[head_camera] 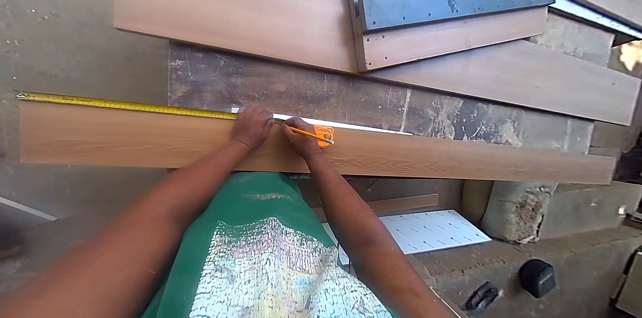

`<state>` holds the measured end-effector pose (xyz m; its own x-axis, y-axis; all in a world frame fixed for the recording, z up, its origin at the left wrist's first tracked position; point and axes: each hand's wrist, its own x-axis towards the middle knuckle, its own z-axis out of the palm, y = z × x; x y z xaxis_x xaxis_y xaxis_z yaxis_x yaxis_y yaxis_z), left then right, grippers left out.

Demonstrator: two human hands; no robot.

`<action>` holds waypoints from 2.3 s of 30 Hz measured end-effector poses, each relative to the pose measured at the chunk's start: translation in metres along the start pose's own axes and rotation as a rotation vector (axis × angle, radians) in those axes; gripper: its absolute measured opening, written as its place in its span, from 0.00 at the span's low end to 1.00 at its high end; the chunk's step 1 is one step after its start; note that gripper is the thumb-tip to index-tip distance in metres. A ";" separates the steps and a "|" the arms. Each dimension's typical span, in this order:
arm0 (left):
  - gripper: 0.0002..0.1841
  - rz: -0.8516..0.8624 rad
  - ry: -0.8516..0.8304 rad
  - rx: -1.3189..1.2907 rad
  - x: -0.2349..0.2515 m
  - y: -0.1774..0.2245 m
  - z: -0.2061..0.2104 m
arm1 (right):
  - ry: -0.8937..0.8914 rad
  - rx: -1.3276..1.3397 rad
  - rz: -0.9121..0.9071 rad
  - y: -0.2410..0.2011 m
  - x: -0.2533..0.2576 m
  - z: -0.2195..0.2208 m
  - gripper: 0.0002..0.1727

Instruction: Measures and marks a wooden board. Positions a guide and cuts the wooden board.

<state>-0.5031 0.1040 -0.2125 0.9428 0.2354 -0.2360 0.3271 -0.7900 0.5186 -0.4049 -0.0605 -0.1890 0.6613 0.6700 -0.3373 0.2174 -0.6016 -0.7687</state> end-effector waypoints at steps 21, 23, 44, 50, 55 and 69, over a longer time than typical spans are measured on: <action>0.17 -0.010 -0.004 -0.002 0.001 0.001 0.000 | 0.018 0.016 -0.020 0.004 0.000 0.001 0.10; 0.17 -0.010 -0.006 -0.003 0.001 0.001 0.000 | 0.015 0.017 -0.016 0.004 0.000 0.002 0.10; 0.17 -0.001 0.000 -0.013 0.001 0.000 -0.001 | 0.010 0.027 -0.024 0.004 0.003 0.002 0.10; 0.18 -0.015 -0.023 -0.004 0.002 -0.001 0.000 | 0.241 -0.072 -0.187 0.002 -0.011 -0.005 0.13; 0.17 0.021 0.010 -0.007 0.000 0.000 -0.001 | 0.299 -0.653 -0.143 0.027 -0.025 -0.013 0.18; 0.14 0.170 0.203 0.010 -0.105 -0.002 0.034 | 0.152 -0.606 0.032 0.038 -0.122 0.003 0.15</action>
<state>-0.6051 0.0613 -0.2167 0.9780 0.2071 0.0241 0.1634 -0.8334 0.5280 -0.4792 -0.1638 -0.1791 0.7592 0.6052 -0.2396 0.5353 -0.7899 -0.2992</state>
